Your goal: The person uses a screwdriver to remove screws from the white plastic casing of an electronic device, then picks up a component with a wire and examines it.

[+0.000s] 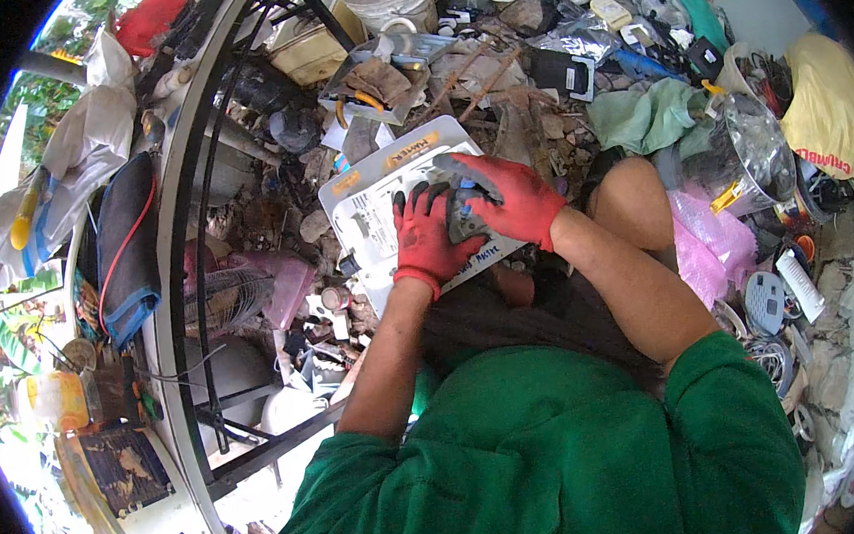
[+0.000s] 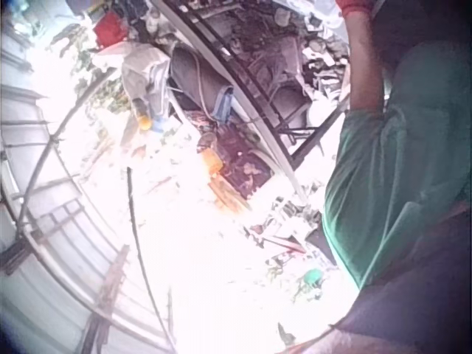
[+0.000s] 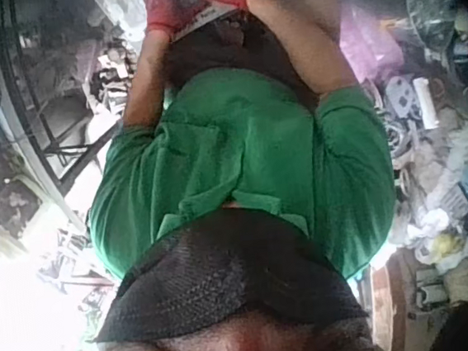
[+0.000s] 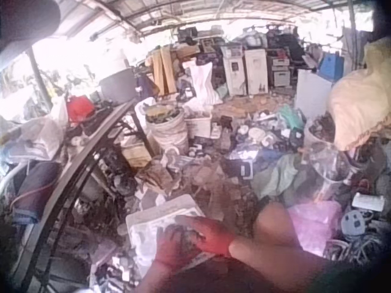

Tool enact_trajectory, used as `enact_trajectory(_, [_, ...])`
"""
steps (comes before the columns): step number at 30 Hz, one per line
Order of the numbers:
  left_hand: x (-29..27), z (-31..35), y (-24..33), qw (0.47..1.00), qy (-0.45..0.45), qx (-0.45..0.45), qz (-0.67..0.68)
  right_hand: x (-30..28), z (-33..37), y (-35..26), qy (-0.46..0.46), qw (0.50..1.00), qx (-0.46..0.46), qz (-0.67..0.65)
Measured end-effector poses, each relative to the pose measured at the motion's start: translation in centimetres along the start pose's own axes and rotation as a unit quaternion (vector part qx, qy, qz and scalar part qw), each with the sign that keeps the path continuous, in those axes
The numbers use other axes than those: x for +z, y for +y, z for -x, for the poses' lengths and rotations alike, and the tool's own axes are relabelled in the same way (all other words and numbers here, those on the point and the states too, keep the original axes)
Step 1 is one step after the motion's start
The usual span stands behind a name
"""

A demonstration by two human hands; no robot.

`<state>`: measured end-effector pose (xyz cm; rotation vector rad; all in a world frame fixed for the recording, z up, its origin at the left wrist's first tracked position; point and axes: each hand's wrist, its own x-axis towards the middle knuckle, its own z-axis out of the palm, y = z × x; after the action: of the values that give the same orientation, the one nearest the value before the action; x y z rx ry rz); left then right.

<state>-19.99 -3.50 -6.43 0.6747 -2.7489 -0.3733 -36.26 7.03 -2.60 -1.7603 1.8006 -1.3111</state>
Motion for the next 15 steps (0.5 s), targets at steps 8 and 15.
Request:
enact_trajectory(8, [0.5,0.8,-1.5,0.999,-0.032,0.002,0.004,-0.5,-0.4,1.1,0.038,0.999,-0.006,-0.009])
enact_trajectory(15, [1.0,0.9,-1.5,0.999,-0.037,0.003,-0.013,-0.2,-0.3,1.1,0.001,1.000,-0.003,-0.007])
